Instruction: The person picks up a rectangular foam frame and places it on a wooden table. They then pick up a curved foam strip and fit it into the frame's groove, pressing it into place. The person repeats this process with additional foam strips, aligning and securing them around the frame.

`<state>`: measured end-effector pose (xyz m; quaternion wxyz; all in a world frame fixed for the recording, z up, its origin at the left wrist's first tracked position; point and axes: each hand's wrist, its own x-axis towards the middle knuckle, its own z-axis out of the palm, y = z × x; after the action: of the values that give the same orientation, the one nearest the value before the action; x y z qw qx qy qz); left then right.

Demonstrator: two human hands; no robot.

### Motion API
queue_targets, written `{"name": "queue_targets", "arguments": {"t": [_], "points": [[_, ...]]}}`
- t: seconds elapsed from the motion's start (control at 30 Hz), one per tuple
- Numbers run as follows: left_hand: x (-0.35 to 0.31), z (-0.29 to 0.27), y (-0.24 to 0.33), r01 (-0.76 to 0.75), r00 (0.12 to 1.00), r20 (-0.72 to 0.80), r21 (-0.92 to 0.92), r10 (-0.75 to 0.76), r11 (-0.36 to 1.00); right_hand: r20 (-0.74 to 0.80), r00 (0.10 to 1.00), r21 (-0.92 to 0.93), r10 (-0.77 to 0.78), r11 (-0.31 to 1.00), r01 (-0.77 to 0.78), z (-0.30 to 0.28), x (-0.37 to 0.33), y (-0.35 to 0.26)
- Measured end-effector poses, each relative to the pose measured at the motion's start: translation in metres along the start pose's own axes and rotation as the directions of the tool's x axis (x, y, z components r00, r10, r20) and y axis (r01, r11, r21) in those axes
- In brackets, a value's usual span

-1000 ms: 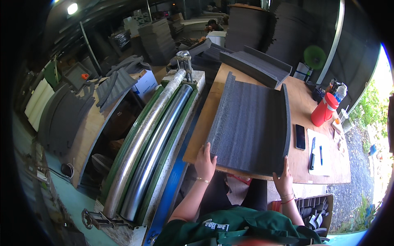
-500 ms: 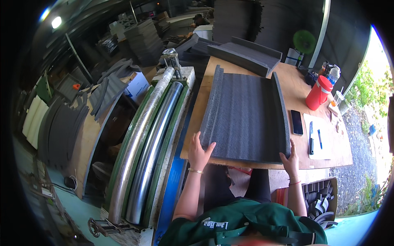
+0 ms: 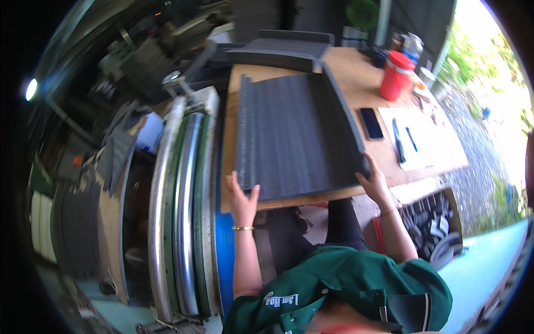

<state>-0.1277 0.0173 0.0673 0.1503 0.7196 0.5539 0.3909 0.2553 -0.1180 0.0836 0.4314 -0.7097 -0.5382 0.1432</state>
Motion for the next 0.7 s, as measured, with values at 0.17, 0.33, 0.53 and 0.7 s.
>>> {"name": "queue_targets", "arguments": {"t": [0.17, 0.33, 0.53, 0.7], "points": [[-0.013, 0.015, 0.022, -0.184, 0.952, -0.135, 0.462, 0.273, 0.868, -0.025, 0.992, 0.039, 0.125, 0.992, -0.124, -0.009, -0.015, -0.006], [-0.05, 0.055, 0.055, -0.431, 0.897, 0.047, 0.322, 0.44, 0.843, -0.135, 0.977, 0.037, 0.167, 0.986, -0.163, -0.032, -0.022, 0.009], [-0.089, 0.088, 0.073, -0.502, 0.852, 0.287, 0.209, 0.438, 0.839, -0.255, 0.899, -0.127, 0.357, 0.909, -0.397, -0.094, -0.041, 0.059], [-0.111, 0.097, 0.074, -0.572, 0.785, 0.366, 0.121, 0.499, 0.811, -0.534, 0.741, -0.232, 0.407, 0.772, -0.591, -0.176, -0.113, 0.163]]}}
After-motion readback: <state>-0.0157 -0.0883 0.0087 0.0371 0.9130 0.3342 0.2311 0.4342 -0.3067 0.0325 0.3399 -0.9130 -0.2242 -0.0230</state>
